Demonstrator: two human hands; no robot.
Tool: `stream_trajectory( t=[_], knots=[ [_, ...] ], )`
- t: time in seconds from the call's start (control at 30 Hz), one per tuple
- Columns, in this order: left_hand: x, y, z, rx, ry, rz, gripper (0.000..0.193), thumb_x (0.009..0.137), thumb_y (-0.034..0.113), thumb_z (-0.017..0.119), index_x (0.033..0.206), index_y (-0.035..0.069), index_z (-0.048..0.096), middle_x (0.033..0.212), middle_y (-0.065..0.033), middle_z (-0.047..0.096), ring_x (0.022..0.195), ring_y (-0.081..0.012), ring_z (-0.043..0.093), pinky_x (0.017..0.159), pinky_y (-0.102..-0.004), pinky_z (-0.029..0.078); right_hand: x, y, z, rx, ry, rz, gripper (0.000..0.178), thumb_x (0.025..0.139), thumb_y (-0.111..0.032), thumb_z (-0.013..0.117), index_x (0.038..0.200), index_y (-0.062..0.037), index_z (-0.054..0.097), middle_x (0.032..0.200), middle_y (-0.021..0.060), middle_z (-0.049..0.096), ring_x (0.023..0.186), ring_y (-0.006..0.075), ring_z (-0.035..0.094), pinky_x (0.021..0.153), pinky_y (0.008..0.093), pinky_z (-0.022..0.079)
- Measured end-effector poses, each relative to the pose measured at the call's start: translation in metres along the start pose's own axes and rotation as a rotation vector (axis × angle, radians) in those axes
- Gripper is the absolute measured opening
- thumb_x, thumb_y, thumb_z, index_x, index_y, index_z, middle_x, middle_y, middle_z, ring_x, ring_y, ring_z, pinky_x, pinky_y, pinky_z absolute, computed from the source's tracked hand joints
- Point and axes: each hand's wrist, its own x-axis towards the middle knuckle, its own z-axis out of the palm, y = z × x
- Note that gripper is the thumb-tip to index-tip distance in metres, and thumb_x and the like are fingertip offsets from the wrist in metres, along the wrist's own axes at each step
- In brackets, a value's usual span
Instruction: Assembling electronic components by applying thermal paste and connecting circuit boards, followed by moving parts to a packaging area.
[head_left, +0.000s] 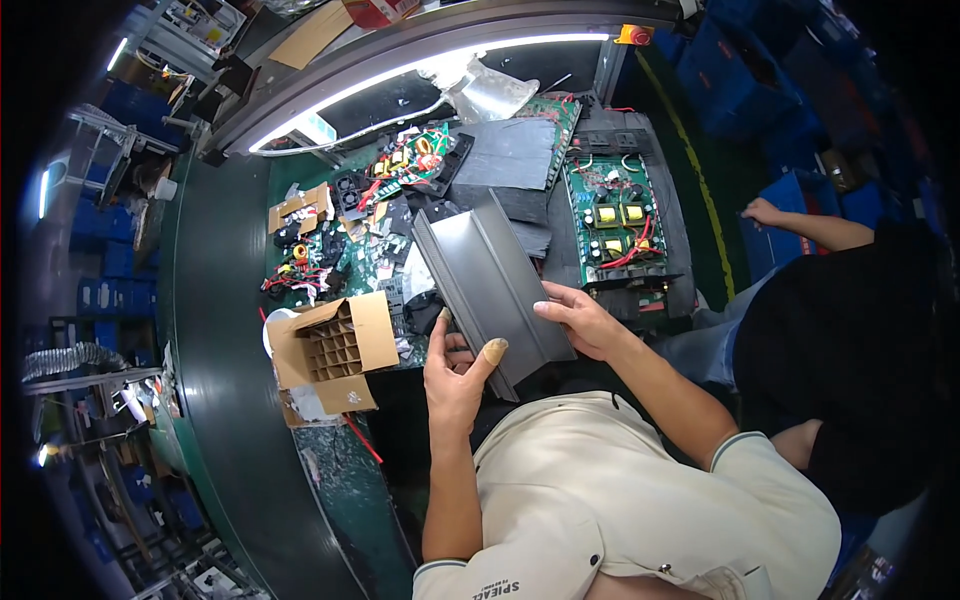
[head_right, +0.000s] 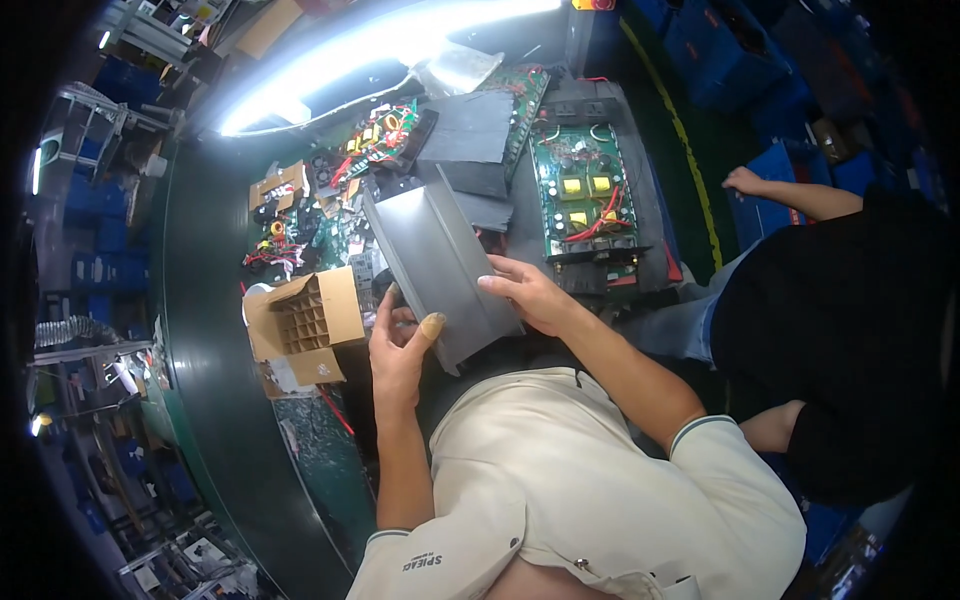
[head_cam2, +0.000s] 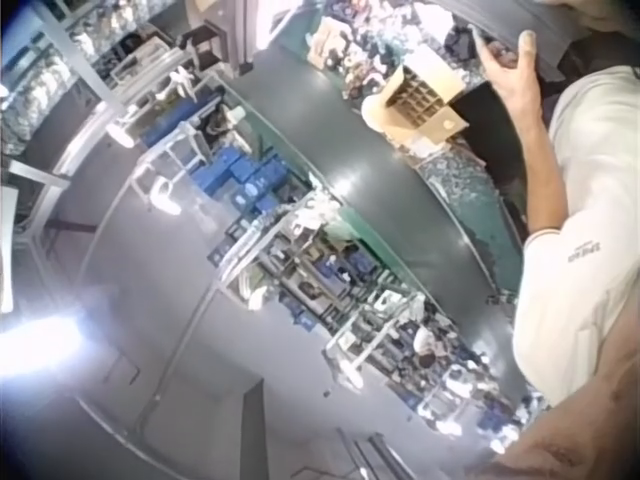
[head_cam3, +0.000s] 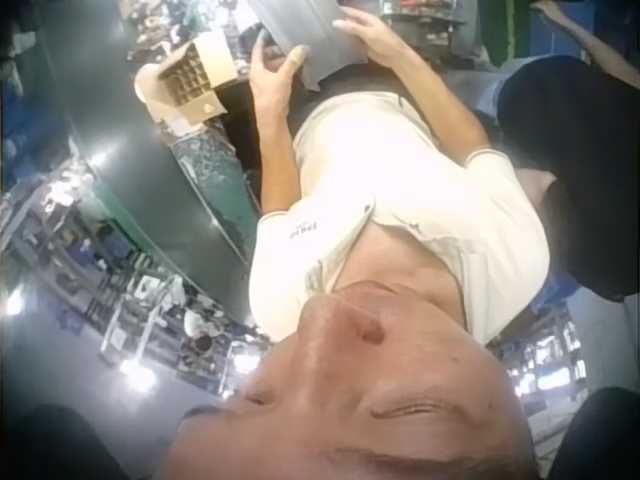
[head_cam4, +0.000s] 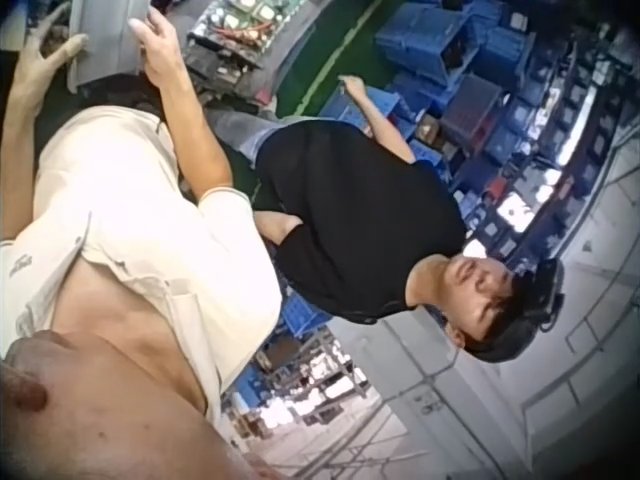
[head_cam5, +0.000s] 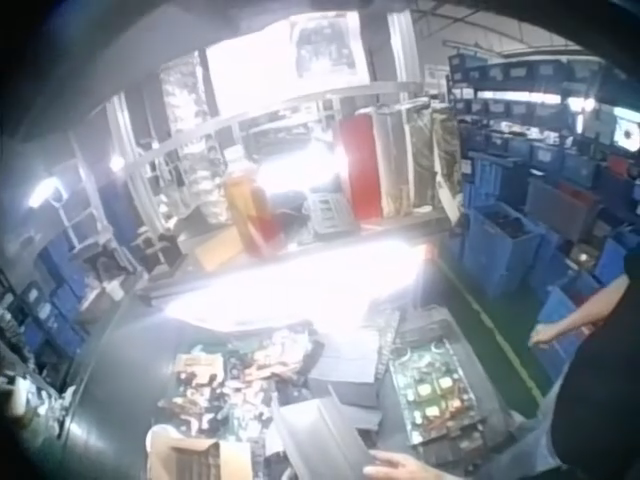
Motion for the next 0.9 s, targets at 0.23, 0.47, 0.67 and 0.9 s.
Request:
stream_trajectory(
  t=[0.23, 0.47, 0.67, 0.9],
  knots=[
    [-0.004, -0.004, 0.004, 0.164, 0.070, 0.118, 0.089, 0.068, 0.026, 0.085, 0.136, -0.007, 0.038, 0.095, -0.0060, 0.048, 0.079, -0.0114, 0.052, 0.070, -0.0249, 0.048, 0.005, 0.004, -0.002, 0.054, -0.031, 0.048, 0.050, 0.090, -0.012, 0.056, 0.136, 0.0018, 0.042, 0.125, 0.0124, 0.055, 0.113, 0.0197, 0.055, 0.097, 0.0342, 0.045],
    [-0.005, -0.001, 0.011, 0.423, 0.116, 0.273, 0.092, 0.067, 0.025, 0.085, 0.137, -0.007, 0.035, 0.096, -0.0079, 0.057, 0.081, -0.0123, 0.057, 0.072, -0.0245, 0.048, 0.012, 0.011, -0.005, 0.032, 0.044, 0.019, 0.041, 0.088, -0.010, 0.057, 0.126, 0.0025, 0.049, 0.113, 0.0122, 0.061, 0.103, 0.0178, 0.061, 0.091, 0.0325, 0.050],
    [0.002, 0.002, 0.015, -0.030, -0.053, 0.178, 0.077, 0.078, 0.016, 0.077, 0.138, -0.008, 0.034, 0.093, -0.0050, 0.053, 0.081, -0.0109, 0.053, 0.074, -0.0239, 0.047, 0.016, 0.017, -0.007, 0.068, 0.098, 0.115, 0.040, 0.088, -0.011, 0.056, 0.127, 0.0003, 0.050, 0.115, 0.0133, 0.061, 0.100, 0.0205, 0.062, 0.087, 0.0355, 0.052],
    [0.014, -0.006, 0.004, -0.150, -0.108, 0.100, 0.060, 0.091, 0.015, 0.063, 0.138, -0.007, 0.033, 0.100, -0.0074, 0.057, 0.091, -0.0121, 0.058, 0.079, -0.0243, 0.048, 0.017, 0.022, -0.014, 0.073, 0.134, 0.105, 0.038, 0.089, -0.011, 0.054, 0.125, 0.0003, 0.050, 0.111, 0.0128, 0.062, 0.096, 0.0200, 0.064, 0.083, 0.0345, 0.054]
  ],
)
